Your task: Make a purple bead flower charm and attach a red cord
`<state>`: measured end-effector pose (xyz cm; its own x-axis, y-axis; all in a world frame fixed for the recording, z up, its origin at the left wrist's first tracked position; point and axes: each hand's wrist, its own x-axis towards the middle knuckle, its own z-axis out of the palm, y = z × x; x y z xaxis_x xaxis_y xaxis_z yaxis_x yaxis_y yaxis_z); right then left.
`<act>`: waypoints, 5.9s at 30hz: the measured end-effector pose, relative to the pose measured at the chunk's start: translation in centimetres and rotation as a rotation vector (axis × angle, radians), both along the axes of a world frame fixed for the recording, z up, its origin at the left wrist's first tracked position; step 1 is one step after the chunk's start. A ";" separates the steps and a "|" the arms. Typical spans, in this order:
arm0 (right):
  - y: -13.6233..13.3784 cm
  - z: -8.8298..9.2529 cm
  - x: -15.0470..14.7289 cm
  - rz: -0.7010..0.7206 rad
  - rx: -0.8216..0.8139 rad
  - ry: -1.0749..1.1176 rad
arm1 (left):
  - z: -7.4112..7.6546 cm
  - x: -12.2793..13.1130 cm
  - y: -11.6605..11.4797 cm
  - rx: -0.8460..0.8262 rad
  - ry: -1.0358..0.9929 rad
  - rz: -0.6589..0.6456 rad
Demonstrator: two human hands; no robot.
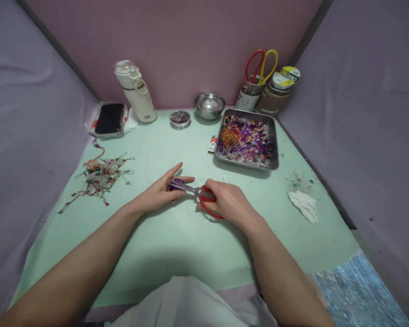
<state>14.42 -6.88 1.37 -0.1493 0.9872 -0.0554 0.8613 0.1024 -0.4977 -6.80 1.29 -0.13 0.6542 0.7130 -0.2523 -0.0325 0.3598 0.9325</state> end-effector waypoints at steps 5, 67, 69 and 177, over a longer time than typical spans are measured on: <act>-0.1 0.1 0.0 -0.002 -0.014 -0.010 | -0.1 0.0 0.0 0.053 0.055 -0.012; 17.4 5.4 10.5 -0.428 0.127 -0.132 | -0.6 0.9 -0.7 1.132 0.590 -0.211; 18.2 5.1 10.8 -0.480 0.100 -0.158 | -0.6 0.9 -0.7 1.129 0.577 -0.206; 3.3 1.7 -2.9 -0.343 -0.272 1.212 | 2.3 2.8 -3.1 0.219 0.193 -0.205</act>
